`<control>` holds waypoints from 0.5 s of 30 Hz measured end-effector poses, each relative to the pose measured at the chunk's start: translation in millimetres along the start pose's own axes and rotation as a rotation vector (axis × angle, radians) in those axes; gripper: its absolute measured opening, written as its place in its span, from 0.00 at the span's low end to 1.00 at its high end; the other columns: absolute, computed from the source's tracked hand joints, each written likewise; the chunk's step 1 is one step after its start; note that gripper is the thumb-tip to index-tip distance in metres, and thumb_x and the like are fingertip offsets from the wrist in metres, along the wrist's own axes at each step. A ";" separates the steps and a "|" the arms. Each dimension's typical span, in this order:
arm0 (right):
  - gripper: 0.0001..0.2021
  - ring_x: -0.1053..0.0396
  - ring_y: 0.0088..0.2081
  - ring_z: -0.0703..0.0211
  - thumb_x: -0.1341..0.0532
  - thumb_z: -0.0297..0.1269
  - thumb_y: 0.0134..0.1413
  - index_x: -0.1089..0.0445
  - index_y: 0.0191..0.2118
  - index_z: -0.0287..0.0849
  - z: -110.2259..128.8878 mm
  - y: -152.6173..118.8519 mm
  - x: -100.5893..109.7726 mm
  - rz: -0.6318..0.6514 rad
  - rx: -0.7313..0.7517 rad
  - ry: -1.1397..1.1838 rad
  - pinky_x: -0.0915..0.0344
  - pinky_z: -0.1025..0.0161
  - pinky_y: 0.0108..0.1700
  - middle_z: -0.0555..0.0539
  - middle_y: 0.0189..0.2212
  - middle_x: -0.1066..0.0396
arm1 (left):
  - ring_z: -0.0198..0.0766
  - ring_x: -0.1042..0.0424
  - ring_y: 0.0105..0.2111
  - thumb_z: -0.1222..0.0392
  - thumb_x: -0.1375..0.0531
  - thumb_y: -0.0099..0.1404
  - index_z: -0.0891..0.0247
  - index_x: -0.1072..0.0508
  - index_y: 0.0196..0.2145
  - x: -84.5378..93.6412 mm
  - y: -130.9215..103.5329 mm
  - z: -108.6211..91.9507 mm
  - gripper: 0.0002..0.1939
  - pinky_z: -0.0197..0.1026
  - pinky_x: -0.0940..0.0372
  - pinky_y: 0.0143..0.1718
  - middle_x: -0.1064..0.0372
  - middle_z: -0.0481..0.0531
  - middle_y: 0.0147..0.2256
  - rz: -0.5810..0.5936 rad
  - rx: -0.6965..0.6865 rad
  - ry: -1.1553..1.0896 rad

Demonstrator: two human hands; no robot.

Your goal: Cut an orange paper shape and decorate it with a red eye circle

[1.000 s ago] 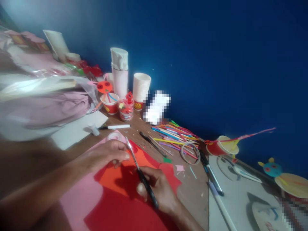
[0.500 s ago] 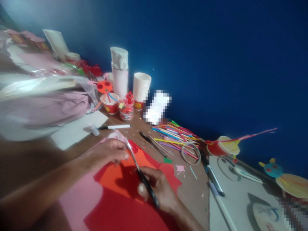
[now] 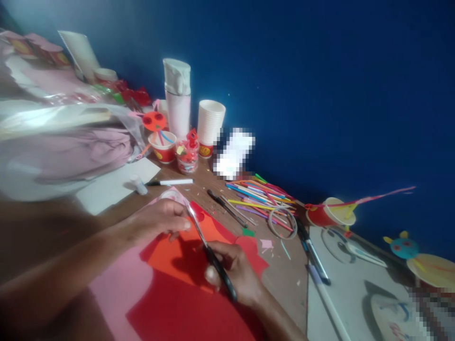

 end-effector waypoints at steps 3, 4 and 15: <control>0.30 0.45 0.16 0.69 0.35 0.60 0.41 0.29 0.39 0.34 0.0 0.3 0.0 -0.005 -0.022 0.015 0.48 0.70 0.19 0.54 0.15 0.40 | 0.28 0.43 0.14 0.57 0.40 0.47 0.63 0.36 0.14 0.6 -0.1 -0.7 0.11 0.33 0.52 0.17 0.42 0.43 0.12 -0.007 0.009 0.018; 0.30 0.46 0.16 0.69 0.35 0.60 0.40 0.28 0.39 0.34 0.1 0.5 -0.1 -0.008 -0.031 0.019 0.48 0.70 0.19 0.54 0.15 0.40 | 0.28 0.44 0.14 0.57 0.40 0.47 0.63 0.35 0.14 0.8 -0.3 -1.0 0.11 0.33 0.52 0.16 0.42 0.43 0.12 -0.010 0.013 0.025; 0.29 0.47 0.16 0.70 0.36 0.58 0.43 0.28 0.41 0.35 0.5 -1.6 0.2 0.003 -0.022 -0.016 0.49 0.70 0.19 0.55 0.15 0.42 | 0.28 0.45 0.13 0.58 0.40 0.47 0.64 0.33 0.14 0.0 -1.7 -1.5 0.10 0.33 0.54 0.15 0.42 0.44 0.12 -0.027 0.011 0.004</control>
Point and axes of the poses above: each hand's wrist, its own y-axis towards the middle knuckle, its own x-axis out of the back of the hand, z = x × y, the point moved 1 cm from there along y, towards the middle knuckle
